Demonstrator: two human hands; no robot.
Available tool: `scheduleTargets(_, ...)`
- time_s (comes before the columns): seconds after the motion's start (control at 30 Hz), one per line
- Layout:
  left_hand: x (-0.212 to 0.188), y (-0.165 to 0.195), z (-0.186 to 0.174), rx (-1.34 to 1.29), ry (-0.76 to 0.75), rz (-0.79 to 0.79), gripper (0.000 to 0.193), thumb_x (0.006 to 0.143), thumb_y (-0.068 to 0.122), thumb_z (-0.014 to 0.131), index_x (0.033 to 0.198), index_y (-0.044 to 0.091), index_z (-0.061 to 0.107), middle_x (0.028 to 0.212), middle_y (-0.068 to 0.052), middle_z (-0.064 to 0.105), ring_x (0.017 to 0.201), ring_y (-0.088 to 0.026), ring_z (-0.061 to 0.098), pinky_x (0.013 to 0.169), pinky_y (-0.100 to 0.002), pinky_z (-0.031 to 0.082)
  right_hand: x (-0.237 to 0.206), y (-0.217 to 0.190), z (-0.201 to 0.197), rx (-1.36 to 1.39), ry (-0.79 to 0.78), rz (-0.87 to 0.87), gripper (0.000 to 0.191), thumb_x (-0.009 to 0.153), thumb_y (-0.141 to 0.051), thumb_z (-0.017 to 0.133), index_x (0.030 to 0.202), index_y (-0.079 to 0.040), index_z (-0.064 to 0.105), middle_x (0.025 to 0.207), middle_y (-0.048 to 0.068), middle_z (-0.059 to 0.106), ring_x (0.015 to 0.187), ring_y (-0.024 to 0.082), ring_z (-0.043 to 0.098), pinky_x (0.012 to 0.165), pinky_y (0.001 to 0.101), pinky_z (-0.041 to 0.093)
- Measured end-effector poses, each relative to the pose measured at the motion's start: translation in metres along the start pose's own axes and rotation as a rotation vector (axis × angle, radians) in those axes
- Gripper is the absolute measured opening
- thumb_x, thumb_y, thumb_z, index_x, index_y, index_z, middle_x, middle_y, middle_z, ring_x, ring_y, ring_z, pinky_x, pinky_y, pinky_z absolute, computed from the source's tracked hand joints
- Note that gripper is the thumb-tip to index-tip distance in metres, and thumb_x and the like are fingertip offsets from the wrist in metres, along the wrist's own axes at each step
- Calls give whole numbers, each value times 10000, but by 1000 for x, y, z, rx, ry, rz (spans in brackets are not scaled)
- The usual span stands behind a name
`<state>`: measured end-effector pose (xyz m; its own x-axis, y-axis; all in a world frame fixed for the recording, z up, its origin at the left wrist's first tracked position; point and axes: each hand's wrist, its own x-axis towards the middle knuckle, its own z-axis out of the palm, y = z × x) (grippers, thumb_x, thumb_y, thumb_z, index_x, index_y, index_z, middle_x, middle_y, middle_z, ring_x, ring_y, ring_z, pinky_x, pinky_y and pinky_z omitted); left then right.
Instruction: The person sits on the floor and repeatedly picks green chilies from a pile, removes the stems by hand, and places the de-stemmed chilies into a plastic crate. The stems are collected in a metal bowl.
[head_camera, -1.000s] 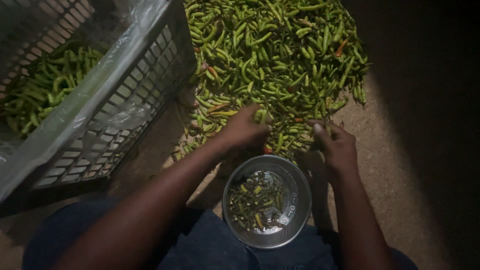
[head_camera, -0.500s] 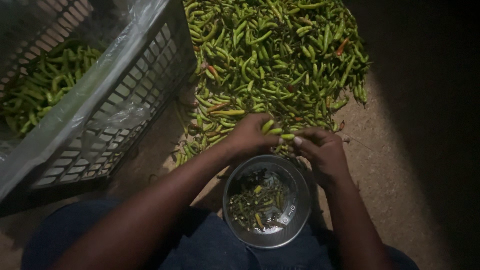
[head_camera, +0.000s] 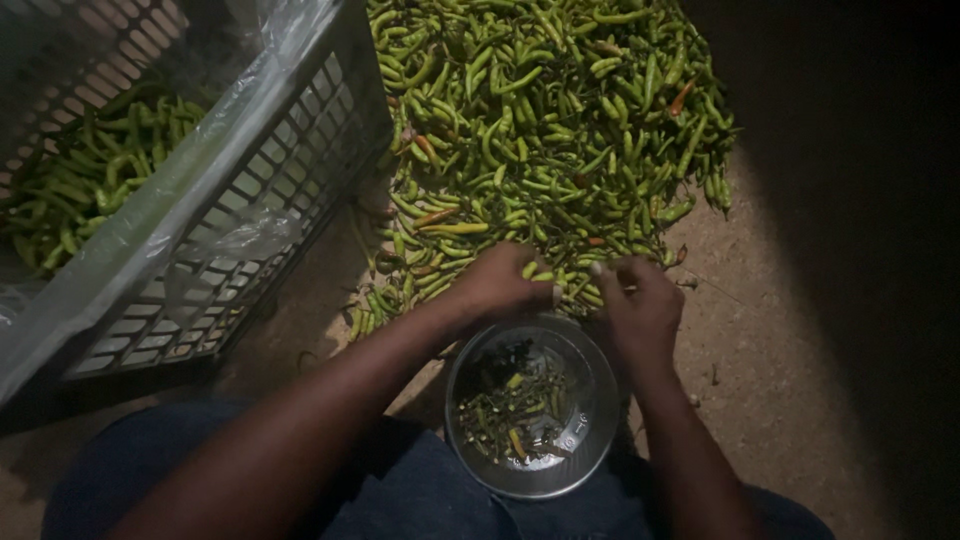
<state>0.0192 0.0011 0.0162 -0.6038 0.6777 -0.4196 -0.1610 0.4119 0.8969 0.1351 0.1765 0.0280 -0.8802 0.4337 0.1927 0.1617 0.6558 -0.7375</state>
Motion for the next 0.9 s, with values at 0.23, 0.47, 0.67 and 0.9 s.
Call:
scheduleTargets(0.23,5,-6,-3,-310,5,-60,385,819,72,767,1187,40,660,822,-104,728,670,-172,713,581,-313,581,2,-3,1,436,-215,397,243,867,-162,747,1081,-49,774,915,34,708,778,120,669,644,277,596)
scheduleTargets(0.47,4,-8,-1,-404,-44,3,367,788,155,852,1103,28,712,916,-76,754,748,-148,737,667,-306,626,2,-15,-3,546,-285,540,254,955,-142,698,1166,-23,774,847,55,703,696,121,615,591,283,514)
scheduleTargets(0.67,5,-8,0,-216,-44,21,257,828,192,835,1005,18,768,913,-93,773,768,-153,737,662,-308,616,3,-14,1,799,-259,599,204,905,-48,708,1092,31,708,889,96,741,729,155,690,645,298,590)
scheduleTargets(0.9,2,-1,0,-20,-8,74,269,826,259,820,932,16,776,869,-102,765,732,-172,754,660,-320,612,-2,-9,0,493,-181,424,100,912,-59,727,999,-12,738,889,99,758,757,173,711,688,311,581)
